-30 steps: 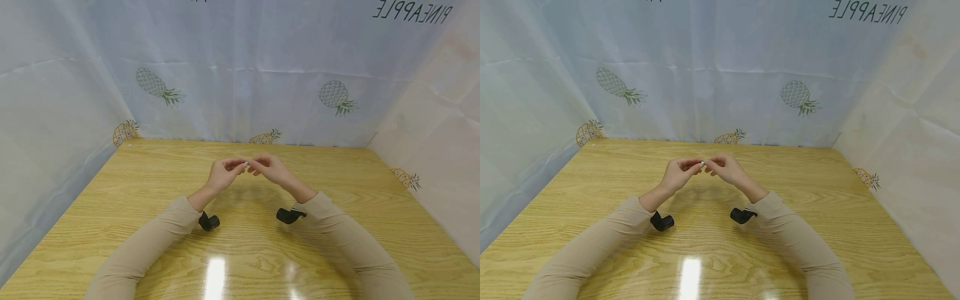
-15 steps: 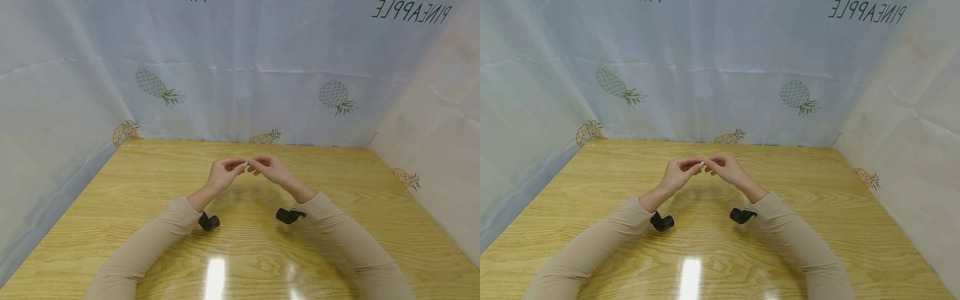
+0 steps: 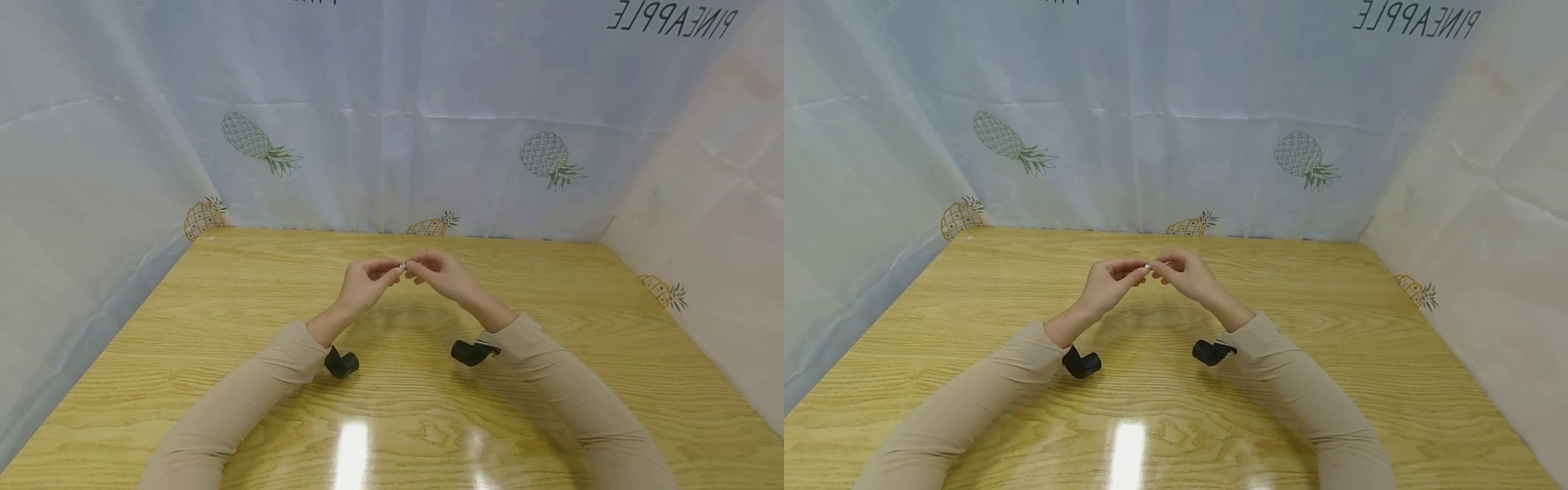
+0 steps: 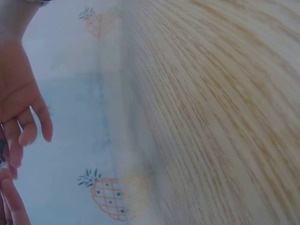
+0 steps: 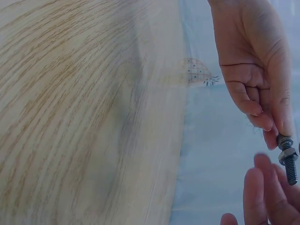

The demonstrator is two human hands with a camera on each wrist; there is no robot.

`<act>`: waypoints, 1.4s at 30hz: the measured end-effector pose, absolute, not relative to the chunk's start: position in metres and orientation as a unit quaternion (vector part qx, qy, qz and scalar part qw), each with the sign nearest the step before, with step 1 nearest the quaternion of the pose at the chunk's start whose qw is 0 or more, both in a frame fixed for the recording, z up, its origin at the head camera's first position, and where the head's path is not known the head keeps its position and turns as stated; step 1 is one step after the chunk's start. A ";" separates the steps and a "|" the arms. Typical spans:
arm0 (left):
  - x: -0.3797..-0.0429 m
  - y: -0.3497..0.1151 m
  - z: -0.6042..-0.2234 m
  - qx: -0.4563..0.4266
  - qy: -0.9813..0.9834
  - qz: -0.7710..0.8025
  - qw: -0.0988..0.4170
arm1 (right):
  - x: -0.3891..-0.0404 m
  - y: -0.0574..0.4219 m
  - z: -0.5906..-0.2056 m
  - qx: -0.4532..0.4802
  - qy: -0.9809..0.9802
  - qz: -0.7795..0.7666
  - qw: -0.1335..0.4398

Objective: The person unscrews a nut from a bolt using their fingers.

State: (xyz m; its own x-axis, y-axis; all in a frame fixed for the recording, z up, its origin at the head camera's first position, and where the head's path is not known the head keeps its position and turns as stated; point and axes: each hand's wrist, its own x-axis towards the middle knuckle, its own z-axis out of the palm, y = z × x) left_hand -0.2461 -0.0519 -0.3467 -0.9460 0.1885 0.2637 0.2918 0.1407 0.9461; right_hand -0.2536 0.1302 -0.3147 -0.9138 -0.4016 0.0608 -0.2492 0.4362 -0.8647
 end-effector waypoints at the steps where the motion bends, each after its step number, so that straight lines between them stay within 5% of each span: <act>1: -0.246 -0.052 -0.347 -0.160 -0.754 -0.636 0.040 | -0.254 0.130 -0.315 -0.192 0.844 -0.494 0.082; 42: -0.247 -0.053 -0.347 -0.154 -0.752 -0.639 0.040 | -0.254 0.129 -0.315 -0.194 0.844 -0.493 0.087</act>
